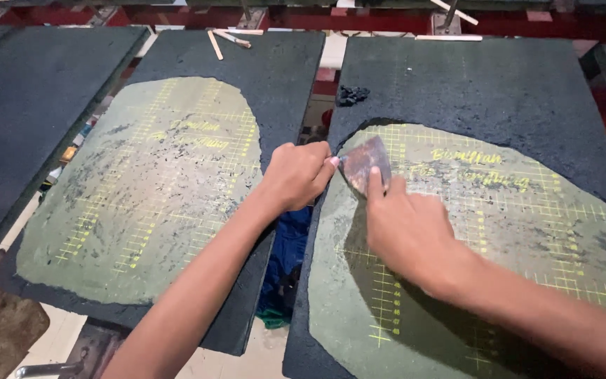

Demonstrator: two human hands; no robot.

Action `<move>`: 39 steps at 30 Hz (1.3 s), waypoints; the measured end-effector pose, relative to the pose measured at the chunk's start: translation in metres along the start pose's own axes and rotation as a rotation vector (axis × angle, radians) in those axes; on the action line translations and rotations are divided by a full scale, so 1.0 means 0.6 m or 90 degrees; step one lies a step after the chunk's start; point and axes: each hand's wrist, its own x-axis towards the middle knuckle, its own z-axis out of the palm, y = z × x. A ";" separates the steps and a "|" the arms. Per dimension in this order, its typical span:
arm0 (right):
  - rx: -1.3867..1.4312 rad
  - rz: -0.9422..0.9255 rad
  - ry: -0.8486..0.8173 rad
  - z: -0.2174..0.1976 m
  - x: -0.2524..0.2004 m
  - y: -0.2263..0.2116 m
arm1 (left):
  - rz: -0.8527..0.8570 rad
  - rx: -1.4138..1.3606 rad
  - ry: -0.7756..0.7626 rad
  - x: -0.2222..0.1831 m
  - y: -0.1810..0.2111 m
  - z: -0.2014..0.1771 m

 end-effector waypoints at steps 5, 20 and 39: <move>0.002 -0.035 -0.042 -0.002 -0.055 -0.006 | -0.013 -0.014 0.009 0.002 -0.003 0.008; -0.046 -0.024 0.011 0.059 -0.041 -0.015 | -0.044 -0.084 0.022 0.002 0.001 -0.001; -0.008 0.012 -0.155 -0.006 -0.054 -0.015 | -0.036 -0.073 0.071 -0.002 0.004 0.001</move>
